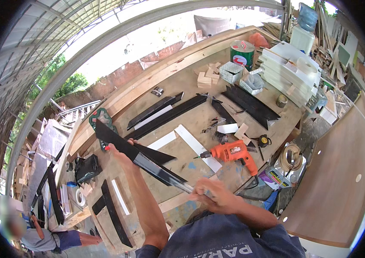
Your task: The person drills holes into the corners of a rectangular frame, fastens corner brackets using the drill, and then measures the dimensions of the frame and additional frame pieces with a tape measure.
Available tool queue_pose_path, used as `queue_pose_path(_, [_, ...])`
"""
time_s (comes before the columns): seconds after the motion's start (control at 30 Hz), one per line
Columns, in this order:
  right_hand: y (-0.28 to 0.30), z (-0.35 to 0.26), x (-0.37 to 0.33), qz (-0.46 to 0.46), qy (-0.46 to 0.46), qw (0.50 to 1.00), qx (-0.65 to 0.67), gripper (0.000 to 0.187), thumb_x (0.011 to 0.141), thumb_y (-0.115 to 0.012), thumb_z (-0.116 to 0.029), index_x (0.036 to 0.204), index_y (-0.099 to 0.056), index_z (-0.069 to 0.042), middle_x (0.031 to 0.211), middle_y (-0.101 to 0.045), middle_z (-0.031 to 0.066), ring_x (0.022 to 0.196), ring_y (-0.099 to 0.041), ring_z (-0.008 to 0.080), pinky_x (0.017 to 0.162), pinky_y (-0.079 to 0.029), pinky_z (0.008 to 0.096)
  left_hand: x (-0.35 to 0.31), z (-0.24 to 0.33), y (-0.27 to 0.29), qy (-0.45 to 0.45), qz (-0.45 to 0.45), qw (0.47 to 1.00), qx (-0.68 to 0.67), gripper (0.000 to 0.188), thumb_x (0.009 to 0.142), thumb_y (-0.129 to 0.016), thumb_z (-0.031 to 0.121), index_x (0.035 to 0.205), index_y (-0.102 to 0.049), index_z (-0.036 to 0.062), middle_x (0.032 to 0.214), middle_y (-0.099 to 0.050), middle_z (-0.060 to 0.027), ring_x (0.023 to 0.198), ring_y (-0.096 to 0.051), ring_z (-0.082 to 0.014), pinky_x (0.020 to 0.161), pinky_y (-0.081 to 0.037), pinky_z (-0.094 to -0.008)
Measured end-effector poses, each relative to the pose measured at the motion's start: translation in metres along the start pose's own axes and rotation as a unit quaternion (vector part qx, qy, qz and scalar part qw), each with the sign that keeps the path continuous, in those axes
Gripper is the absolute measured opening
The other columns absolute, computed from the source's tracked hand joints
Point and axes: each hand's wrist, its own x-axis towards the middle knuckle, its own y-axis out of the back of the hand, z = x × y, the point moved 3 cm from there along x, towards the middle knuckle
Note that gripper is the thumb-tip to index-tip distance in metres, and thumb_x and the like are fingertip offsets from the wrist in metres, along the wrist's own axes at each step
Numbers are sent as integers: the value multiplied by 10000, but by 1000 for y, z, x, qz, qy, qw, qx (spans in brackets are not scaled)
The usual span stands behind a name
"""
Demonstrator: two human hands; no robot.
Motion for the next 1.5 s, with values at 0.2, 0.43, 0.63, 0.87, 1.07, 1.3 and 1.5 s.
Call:
queue_pose_path(0.2, [63, -26, -65, -19, -81, 996, 36, 256, 873, -724, 73, 877, -487, -23, 810, -629, 100, 812, -684, 215, 682, -510, 340, 28, 16, 42, -36, 83, 995, 30, 779, 1038, -201, 594, 777, -600, -23, 785, -638, -205, 781, -635, -385, 776, -540, -506])
queue_pose_path(0.43, [125, -22, -143, 199, -206, 947, 146, 224, 964, -630, 31, 926, -433, -69, 796, -583, 86, 704, -581, 156, 613, -472, 281, 30, 18, 31, -23, 96, 995, 26, 692, 1045, -249, 627, 1006, -542, 1, 788, -618, -151, 806, -626, -336, 797, -547, -472])
queue_pose_path(0.63, [163, -16, -173, 279, -206, 938, 16, 218, 1017, -594, -89, 924, -397, -88, 791, -519, 57, 664, -469, 101, 576, -398, 252, 47, 18, 20, -34, 102, 994, 35, 815, 1031, -154, 645, 885, -574, -38, 791, -636, -204, 759, -635, -388, 736, -558, -505])
queue_pose_path(0.87, [261, -2, -327, 489, -327, 764, -266, 215, 943, -712, -194, 996, -552, -61, 902, -546, 0, 805, -506, 107, 709, -440, 258, 76, 90, 57, -131, 70, 988, 40, 726, 995, -240, 706, 1088, -550, 57, 780, -602, -150, 780, -644, -355, 771, -566, -519])
queue_pose_path(1.07, [215, 86, -489, 402, -502, 732, -224, 635, 662, -869, -119, 1242, -623, -41, 1119, -641, 64, 1069, -612, 217, 979, -496, 381, 30, 86, 63, -207, 94, 937, 265, 606, 919, -517, 587, 1007, -601, -7, 889, -669, -168, 792, -657, -309, 741, -588, -469])
queue_pose_path(1.3, [185, 141, -537, 226, -544, 717, -374, 431, 631, -874, -127, 1028, -717, -66, 1087, -680, 199, 1028, -648, 369, 888, -524, 472, 10, 84, 106, -150, 67, 941, 297, 538, 1017, -467, 446, 1046, -577, -80, 1053, -633, -217, 1072, -625, -386, 979, -515, -534])
queue_pose_path(1.5, [196, 129, -554, 406, -522, 593, -459, 104, 841, -684, -82, 895, -630, -11, 762, -646, 229, 731, -654, 417, 648, -485, 496, -35, 53, 48, -45, 155, 986, 37, 626, 944, -400, 551, 1139, -549, -25, 1121, -566, -217, 1230, -508, -400, 1101, -396, -580])
